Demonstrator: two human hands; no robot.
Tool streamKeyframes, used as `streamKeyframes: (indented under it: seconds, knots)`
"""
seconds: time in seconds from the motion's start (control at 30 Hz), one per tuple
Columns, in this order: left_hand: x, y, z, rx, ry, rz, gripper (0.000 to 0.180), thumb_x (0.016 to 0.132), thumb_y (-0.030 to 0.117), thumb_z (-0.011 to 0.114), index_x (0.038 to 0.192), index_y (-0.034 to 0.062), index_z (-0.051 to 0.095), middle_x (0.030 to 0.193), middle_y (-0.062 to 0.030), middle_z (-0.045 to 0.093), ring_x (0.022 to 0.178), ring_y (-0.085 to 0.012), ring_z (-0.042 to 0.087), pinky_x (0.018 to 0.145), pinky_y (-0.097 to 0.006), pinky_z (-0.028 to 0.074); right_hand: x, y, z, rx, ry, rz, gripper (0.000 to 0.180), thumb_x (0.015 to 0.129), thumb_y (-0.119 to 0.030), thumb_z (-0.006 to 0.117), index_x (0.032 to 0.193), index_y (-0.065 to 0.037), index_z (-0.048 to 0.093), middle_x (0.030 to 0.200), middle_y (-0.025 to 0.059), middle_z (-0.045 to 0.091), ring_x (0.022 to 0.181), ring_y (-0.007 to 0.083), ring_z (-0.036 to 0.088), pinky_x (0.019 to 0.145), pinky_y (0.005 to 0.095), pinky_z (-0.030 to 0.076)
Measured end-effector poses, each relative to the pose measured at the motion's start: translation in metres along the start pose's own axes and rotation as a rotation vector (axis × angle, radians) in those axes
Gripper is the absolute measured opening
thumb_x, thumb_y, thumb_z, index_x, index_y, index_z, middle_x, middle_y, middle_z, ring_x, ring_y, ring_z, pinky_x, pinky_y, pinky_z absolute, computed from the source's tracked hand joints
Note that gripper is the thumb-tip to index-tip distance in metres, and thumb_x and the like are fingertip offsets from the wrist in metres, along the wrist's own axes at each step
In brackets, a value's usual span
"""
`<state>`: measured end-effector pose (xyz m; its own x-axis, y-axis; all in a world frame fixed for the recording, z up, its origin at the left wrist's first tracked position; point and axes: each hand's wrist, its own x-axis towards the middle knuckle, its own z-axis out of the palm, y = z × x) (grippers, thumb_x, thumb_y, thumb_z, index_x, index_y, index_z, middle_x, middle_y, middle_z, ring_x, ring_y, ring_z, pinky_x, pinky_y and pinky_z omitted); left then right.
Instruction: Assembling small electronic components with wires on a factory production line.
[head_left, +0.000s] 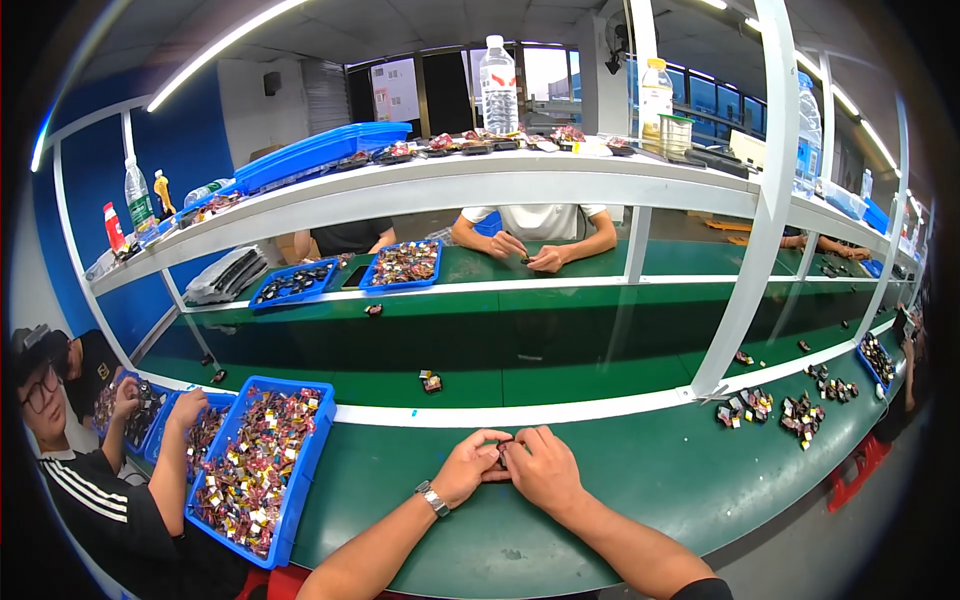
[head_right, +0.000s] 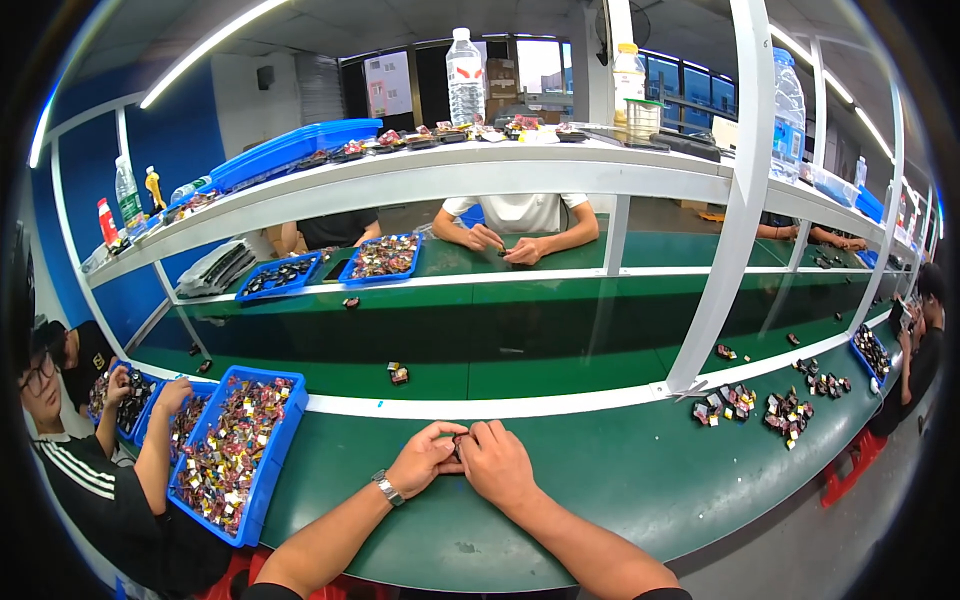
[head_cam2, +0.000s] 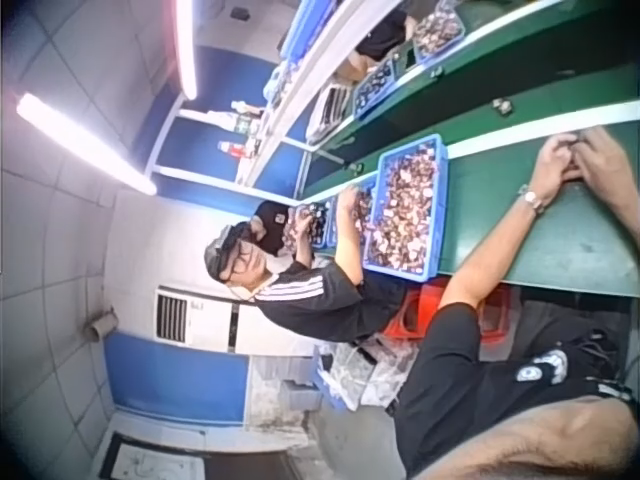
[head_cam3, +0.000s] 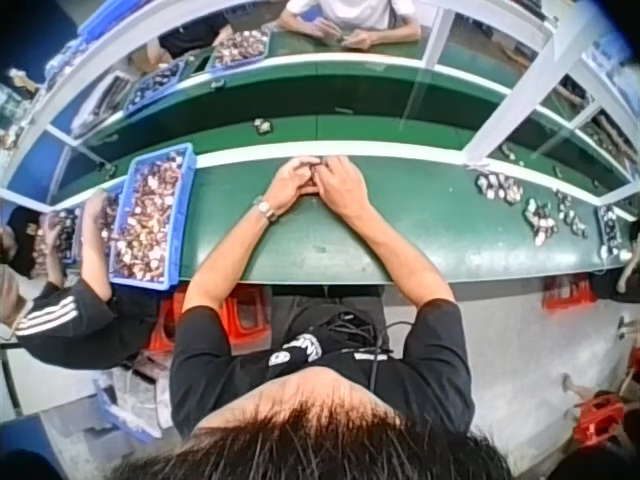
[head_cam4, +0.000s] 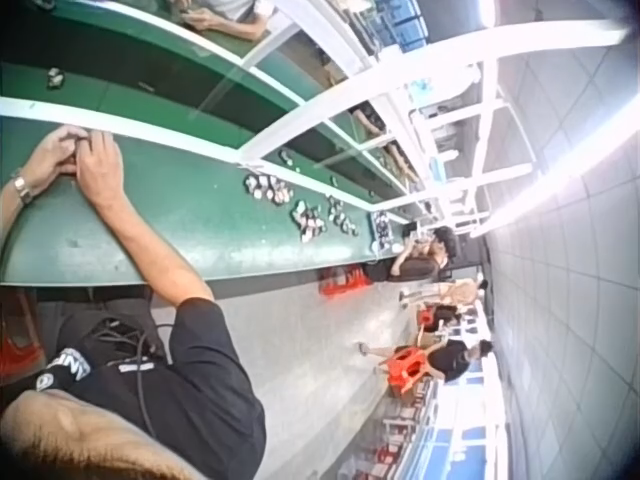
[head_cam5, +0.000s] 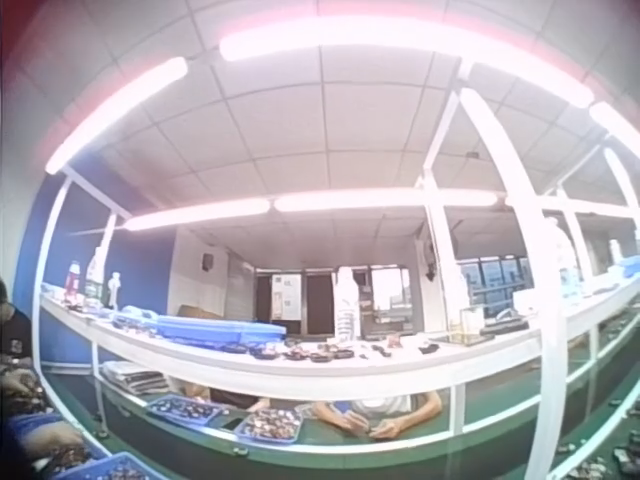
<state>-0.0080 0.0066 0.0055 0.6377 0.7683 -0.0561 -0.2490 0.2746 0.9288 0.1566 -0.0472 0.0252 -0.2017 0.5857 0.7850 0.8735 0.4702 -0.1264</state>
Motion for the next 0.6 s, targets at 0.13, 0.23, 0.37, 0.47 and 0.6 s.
streamKeyframes:
  seconds: [0.13, 0.23, 0.37, 0.47, 0.6]
  knots:
    - [0.001, -0.001, 0.005, 0.024, 0.021, 0.031, 0.026, 0.101, 0.005, 0.043, 0.127, 0.0023, 0.046, 0.118, -0.0129, 0.061, 0.103, -0.0200, 0.064, 0.093, -0.036, 0.055, -0.001, 0.002, 0.001, -0.028, -0.020, -0.013, 0.010, 0.076, -0.010, 0.073, 0.081, -0.005, 0.065, 0.088, 0.0045, 0.060, 0.082, 0.0220, 0.060, 0.066, 0.0331, 0.053]
    - [0.002, -0.006, -0.002, 0.017, 0.041, 0.042, 0.027, 0.100, 0.005, 0.044, 0.127, 0.0025, 0.045, 0.119, -0.0140, 0.060, 0.102, -0.0204, 0.065, 0.092, -0.039, 0.054, 0.006, -0.006, -0.005, 0.101, 0.002, 0.034, 0.016, 0.076, -0.012, 0.074, 0.088, -0.003, 0.067, 0.094, 0.0064, 0.063, 0.088, 0.0246, 0.062, 0.071, 0.0341, 0.055]
    - [0.003, -0.005, -0.007, -0.002, 0.038, 0.034, 0.031, 0.101, 0.007, 0.045, 0.131, 0.0032, 0.042, 0.122, -0.0139, 0.059, 0.105, -0.0207, 0.063, 0.092, -0.040, 0.053, 0.000, 0.000, 0.006, 0.214, -0.071, 0.106, 0.024, 0.075, -0.014, 0.075, 0.096, -0.002, 0.069, 0.104, 0.0098, 0.066, 0.097, 0.0279, 0.064, 0.079, 0.0357, 0.055]
    - [0.003, 0.000, 0.002, -0.082, 0.093, 0.082, 0.041, 0.099, 0.007, 0.049, 0.138, 0.0030, 0.039, 0.135, -0.0148, 0.052, 0.117, -0.0226, 0.058, 0.095, -0.038, 0.053, 0.000, 0.027, 0.029, 0.304, -0.100, 0.225, 0.028, 0.074, -0.015, 0.075, 0.099, -0.003, 0.069, 0.111, 0.0122, 0.067, 0.100, 0.0307, 0.064, 0.087, 0.0388, 0.053]
    - [0.016, -0.004, -0.023, 0.323, 0.333, 0.316, 0.031, 0.095, 0.003, 0.052, 0.125, 0.0004, 0.053, 0.124, -0.0136, 0.061, 0.110, -0.0214, 0.064, 0.087, -0.031, 0.054, 0.025, 0.077, 0.062, 0.320, 0.016, 0.444, 0.017, 0.071, -0.009, 0.074, 0.084, -0.002, 0.066, 0.087, 0.0131, 0.066, 0.084, 0.0323, 0.064, 0.077, 0.0401, 0.051]
